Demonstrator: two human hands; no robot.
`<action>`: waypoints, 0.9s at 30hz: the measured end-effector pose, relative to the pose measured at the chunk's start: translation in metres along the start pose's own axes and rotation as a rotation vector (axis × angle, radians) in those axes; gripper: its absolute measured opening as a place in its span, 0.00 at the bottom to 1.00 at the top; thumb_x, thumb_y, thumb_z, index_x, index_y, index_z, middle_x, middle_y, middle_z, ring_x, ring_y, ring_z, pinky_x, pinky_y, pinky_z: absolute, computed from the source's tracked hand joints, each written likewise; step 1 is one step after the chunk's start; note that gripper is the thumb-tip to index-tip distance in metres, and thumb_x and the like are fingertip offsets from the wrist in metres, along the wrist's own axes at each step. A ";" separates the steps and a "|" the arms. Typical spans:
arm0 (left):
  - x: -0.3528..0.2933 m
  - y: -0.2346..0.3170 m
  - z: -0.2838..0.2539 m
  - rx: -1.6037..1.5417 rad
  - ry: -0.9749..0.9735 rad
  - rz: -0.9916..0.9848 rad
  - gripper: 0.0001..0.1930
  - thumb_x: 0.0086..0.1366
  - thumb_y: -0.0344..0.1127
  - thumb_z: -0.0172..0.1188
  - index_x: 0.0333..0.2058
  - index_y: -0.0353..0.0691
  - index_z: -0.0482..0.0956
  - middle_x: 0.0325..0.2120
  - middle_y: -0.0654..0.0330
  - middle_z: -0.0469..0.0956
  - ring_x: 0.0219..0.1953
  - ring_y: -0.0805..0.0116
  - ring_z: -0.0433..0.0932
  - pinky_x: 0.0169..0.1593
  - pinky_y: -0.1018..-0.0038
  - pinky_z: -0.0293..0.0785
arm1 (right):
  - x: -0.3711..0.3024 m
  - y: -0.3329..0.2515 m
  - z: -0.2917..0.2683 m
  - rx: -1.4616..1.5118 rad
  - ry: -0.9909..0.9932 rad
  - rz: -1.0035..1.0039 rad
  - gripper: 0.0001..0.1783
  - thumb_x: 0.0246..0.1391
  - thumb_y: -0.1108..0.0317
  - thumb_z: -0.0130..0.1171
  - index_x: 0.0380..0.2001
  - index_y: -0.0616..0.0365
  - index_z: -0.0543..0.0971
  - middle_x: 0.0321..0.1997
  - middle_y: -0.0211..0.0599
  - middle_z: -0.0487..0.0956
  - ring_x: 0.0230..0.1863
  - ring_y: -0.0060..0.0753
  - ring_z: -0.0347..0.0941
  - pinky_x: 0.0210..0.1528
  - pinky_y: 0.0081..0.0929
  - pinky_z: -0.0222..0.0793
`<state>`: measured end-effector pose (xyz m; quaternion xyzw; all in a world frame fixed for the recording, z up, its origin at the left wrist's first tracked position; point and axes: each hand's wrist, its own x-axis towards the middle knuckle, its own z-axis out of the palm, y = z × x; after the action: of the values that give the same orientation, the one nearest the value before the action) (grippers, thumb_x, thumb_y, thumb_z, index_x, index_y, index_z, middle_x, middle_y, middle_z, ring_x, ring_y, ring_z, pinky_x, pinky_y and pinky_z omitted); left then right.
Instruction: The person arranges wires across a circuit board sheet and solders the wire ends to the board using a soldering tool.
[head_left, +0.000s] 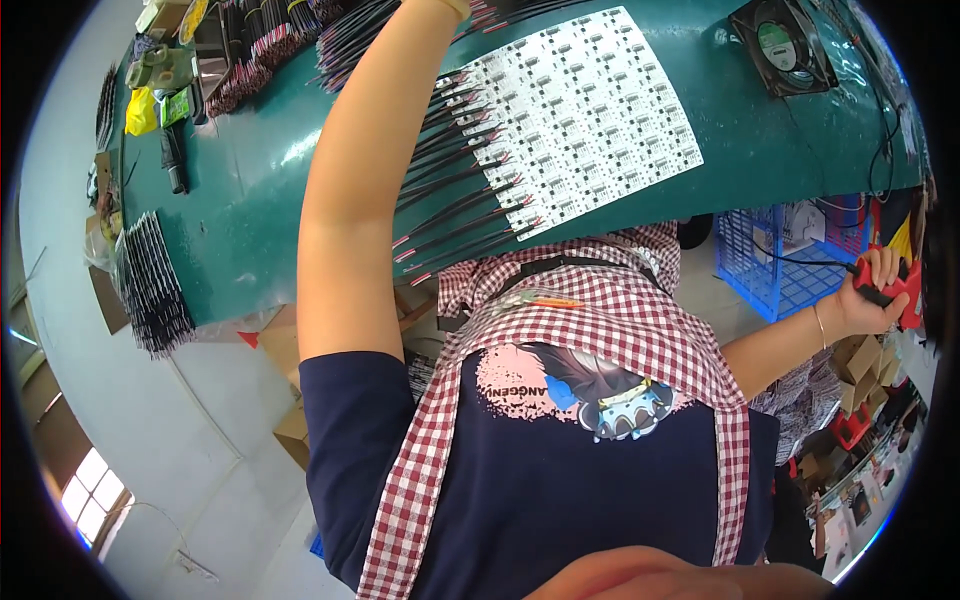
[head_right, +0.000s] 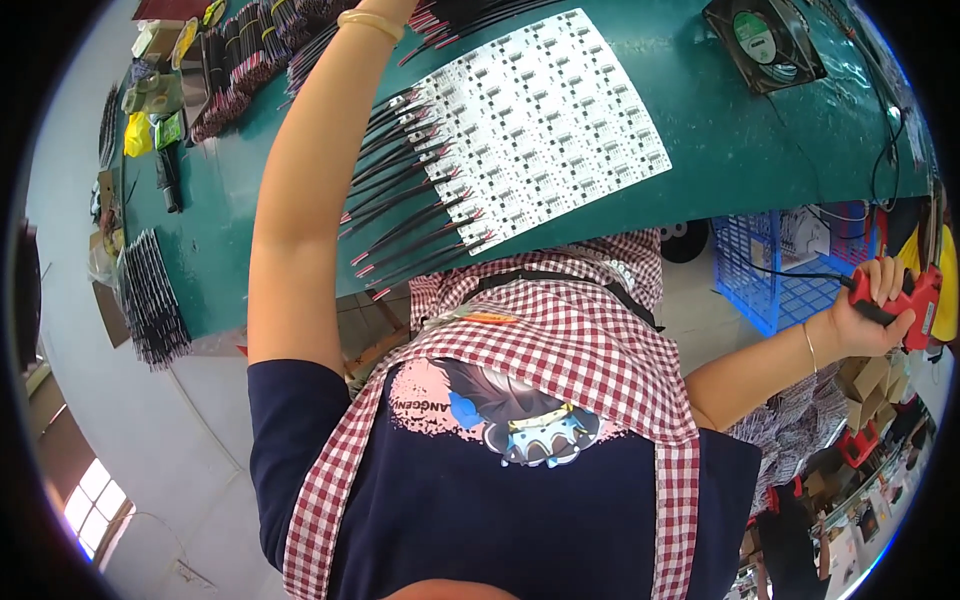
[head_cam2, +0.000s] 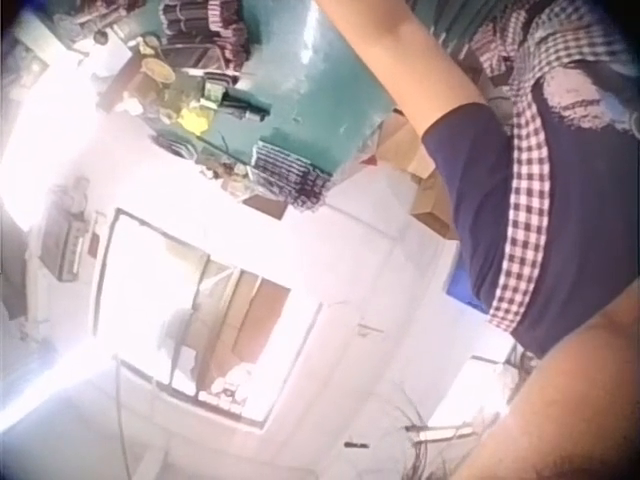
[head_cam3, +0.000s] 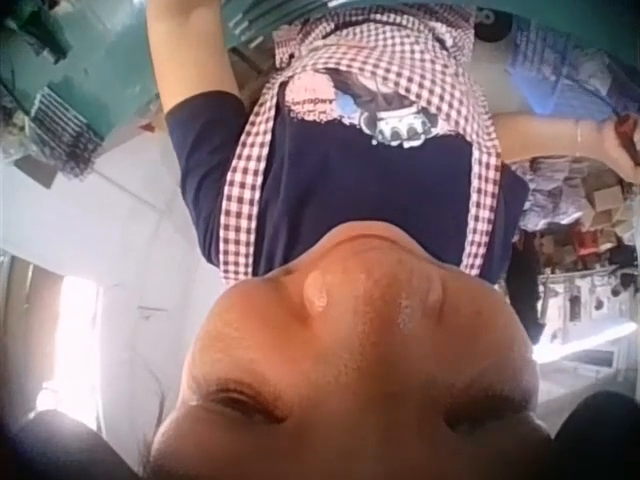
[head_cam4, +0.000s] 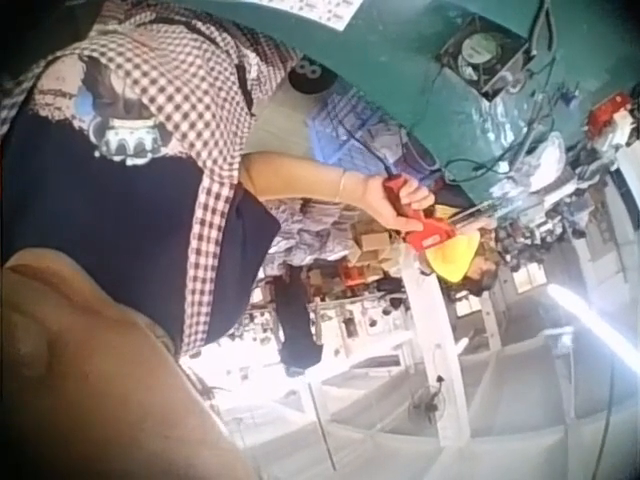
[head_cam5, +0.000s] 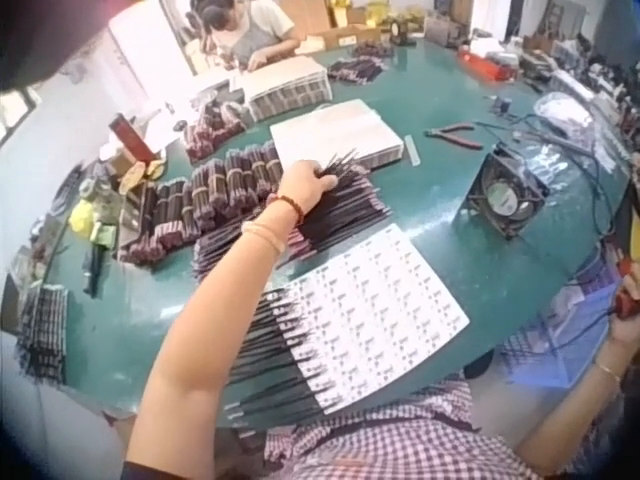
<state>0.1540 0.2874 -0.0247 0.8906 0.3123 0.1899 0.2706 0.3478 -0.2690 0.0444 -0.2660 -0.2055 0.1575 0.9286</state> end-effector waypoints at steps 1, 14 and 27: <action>-0.001 0.000 0.005 0.000 0.000 0.000 0.15 0.51 0.41 0.64 0.29 0.32 0.80 0.27 0.43 0.79 0.34 0.48 0.78 0.41 0.62 0.72 | -0.001 0.001 0.001 -0.009 -0.003 -0.002 0.26 0.40 0.66 0.64 0.41 0.68 0.67 0.24 0.30 0.59 0.24 0.23 0.57 0.28 0.20 0.55; -0.095 0.038 -0.073 -0.838 0.576 0.310 0.09 0.71 0.36 0.45 0.35 0.38 0.69 0.18 0.69 0.64 0.17 0.83 0.57 0.21 0.86 0.54 | -0.035 0.007 0.020 -0.241 0.012 -0.069 0.30 0.48 0.60 0.60 0.49 0.68 0.64 0.28 0.32 0.59 0.27 0.24 0.56 0.31 0.22 0.54; -0.148 0.055 -0.126 -0.724 0.496 0.103 0.11 0.70 0.40 0.48 0.38 0.38 0.73 0.13 0.72 0.62 0.14 0.86 0.57 0.17 0.87 0.50 | -0.030 0.043 0.075 -0.418 0.000 0.079 0.37 0.55 0.51 0.54 0.58 0.66 0.59 0.28 0.30 0.58 0.28 0.21 0.56 0.35 0.23 0.53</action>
<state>0.0068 0.1992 0.0819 0.6803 0.2366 0.5083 0.4720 0.2795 -0.2140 0.0696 -0.4609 -0.2229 0.1476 0.8462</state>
